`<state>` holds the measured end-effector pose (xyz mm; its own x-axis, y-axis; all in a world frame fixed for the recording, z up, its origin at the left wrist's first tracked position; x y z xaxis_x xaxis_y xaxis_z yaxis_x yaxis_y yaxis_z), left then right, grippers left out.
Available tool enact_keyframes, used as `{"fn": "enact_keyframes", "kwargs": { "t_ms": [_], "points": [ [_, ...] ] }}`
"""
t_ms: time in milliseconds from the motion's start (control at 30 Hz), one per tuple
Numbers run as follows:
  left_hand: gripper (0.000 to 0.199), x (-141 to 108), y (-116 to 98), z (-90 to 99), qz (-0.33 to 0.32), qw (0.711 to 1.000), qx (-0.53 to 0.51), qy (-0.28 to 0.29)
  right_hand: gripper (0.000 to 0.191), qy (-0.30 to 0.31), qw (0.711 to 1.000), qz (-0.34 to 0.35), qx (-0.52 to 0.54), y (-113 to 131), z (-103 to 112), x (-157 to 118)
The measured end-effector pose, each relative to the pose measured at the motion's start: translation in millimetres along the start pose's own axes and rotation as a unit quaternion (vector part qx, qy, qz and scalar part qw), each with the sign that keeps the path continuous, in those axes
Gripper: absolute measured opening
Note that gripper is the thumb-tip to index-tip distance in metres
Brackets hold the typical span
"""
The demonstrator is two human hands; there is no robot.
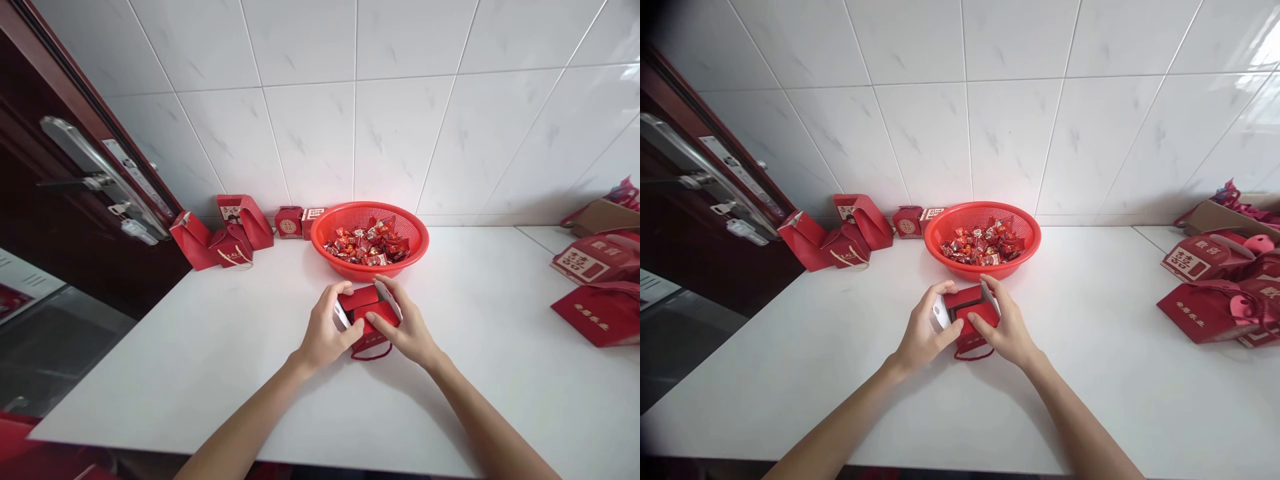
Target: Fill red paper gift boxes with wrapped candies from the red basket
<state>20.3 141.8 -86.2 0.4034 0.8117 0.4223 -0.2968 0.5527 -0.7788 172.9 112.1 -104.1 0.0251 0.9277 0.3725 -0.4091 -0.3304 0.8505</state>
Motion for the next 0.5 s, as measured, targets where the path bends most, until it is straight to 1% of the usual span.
{"fn": "enact_keyframes", "kwargs": {
  "t_ms": [133,233,300,400,500],
  "points": [
    [0.049,2.4,1.3,-1.9,-0.004,1.000,0.011,0.017,0.053,0.012,1.000,-0.004,0.026,1.6,0.0,0.0],
    [0.053,3.7,1.3,-1.4,-0.011,0.999,0.031,0.028,0.051,0.034,0.997,-0.052,0.051,-8.0,-5.0,-1.0],
    [0.057,3.3,1.1,-1.9,-0.023,0.998,0.032,0.042,0.051,0.038,0.994,-0.082,0.063,-16.4,-8.2,-2.2],
    [0.061,0.3,2.7,-7.2,-0.037,0.996,-0.022,0.078,0.046,0.025,0.993,-0.077,0.090,-20.1,-9.8,-2.1],
    [0.065,-4.3,8.9,-16.5,-0.014,0.991,-0.082,0.106,0.046,0.021,0.988,-0.089,0.126,-23.4,-14.1,-2.3]
  ]
}}
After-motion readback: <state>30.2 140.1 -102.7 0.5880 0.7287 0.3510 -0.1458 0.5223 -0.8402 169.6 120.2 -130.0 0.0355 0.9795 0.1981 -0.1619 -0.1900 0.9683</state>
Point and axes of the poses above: each hand's wrist, its own x-axis towards the middle knuckle, its own z-axis out of the back of the hand, y = z × x, the point moved 10 cm from there along x, towards the middle knuckle, and after that the axes turned 2 degrees about -z, right-handed, at the moved point
